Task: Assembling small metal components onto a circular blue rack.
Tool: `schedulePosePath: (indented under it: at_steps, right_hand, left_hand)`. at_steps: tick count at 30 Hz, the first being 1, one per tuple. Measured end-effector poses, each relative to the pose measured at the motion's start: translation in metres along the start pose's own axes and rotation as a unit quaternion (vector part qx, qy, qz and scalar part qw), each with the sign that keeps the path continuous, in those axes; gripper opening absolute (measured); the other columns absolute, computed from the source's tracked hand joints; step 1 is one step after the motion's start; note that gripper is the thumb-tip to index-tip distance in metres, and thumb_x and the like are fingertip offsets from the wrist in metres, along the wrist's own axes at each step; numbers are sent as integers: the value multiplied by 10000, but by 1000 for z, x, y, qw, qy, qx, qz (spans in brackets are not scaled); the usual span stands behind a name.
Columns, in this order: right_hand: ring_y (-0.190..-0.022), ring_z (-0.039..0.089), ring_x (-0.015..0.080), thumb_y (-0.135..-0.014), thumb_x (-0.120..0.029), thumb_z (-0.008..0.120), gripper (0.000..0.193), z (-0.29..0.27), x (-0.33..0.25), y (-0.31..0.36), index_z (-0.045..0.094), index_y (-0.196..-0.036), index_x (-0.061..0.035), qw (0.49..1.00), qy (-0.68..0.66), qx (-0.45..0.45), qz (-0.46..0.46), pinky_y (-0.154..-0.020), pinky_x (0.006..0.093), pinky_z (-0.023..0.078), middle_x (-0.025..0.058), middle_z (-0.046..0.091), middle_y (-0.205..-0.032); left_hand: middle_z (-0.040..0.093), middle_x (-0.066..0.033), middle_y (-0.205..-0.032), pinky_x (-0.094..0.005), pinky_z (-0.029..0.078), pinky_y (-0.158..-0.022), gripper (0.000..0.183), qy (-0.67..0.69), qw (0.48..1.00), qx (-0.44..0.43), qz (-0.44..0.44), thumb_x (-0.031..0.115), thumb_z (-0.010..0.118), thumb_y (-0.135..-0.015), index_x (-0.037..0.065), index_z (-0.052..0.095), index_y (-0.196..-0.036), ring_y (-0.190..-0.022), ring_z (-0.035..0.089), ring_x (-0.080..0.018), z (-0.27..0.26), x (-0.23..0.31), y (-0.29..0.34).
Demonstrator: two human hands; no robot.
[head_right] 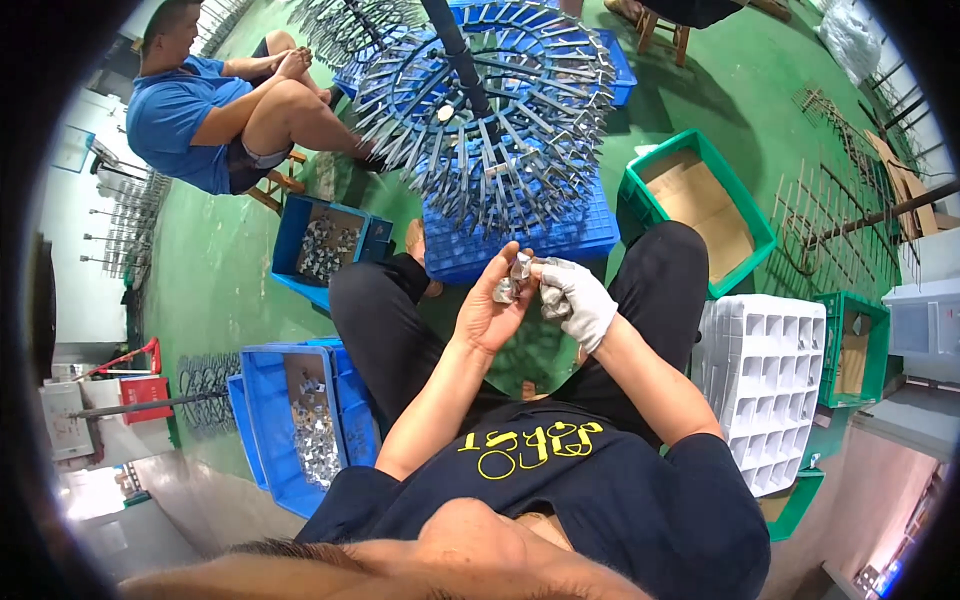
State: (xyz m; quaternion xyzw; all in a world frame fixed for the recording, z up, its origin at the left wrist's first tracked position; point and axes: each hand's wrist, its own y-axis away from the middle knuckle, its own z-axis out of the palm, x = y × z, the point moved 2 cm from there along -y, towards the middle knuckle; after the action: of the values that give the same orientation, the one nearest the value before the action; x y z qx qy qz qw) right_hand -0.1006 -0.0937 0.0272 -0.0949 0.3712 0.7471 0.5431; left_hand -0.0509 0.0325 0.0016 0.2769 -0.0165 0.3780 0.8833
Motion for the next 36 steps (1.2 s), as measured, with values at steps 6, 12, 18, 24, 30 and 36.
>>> schedulePosePath:
  at_steps: [6,12,18,24,30,36]
  right_hand:
    - [-413,295,32,-899,-129,565,64,-6,10,-5,578,-906,-67,993,-76,-67,59,-401,167,201,-39,438,-563]
    - [-415,288,32,-903,-105,554,58,1,9,0,569,-911,-49,988,-58,-134,55,-406,170,205,-39,426,-560]
    - [-449,352,29,-859,-37,594,67,12,0,13,617,-920,-20,993,64,22,-101,-433,163,270,-13,527,-613]
    - [-501,434,54,-832,-6,618,72,19,-2,17,656,-893,2,939,187,136,-254,-473,171,342,19,622,-708]
    - [-570,549,116,-778,-6,656,87,11,1,11,687,-860,-9,814,369,139,-426,-515,220,421,41,679,-801]
    - [-535,537,170,-739,-45,658,44,15,-32,4,668,-781,-46,644,593,174,-451,-501,264,417,38,649,-719]
  left_hand:
    - [639,-124,-1061,-315,558,-742,238,-71,996,17,42,174,638,-878,54,628,-1083,-902,630,-214,-15,-1,-1]
    - [637,-125,-1069,-288,562,-653,272,-33,999,20,-33,229,618,-895,66,611,-1112,-873,640,-208,-15,9,-6]
    - [649,-75,-979,-234,498,-553,227,-20,997,-53,-51,247,650,-869,73,654,-1014,-762,627,-170,-17,15,4]
    - [658,-62,-917,-196,444,-473,222,-129,988,-23,-78,251,667,-857,65,655,-977,-684,611,-140,11,12,14]
    - [654,-46,-846,-177,406,-445,219,-299,954,17,17,237,673,-848,52,660,-964,-621,571,-101,12,18,13]
    - [623,-15,-808,-172,376,-429,216,-533,836,59,114,245,677,-846,49,667,-936,-574,526,-70,9,33,-7]
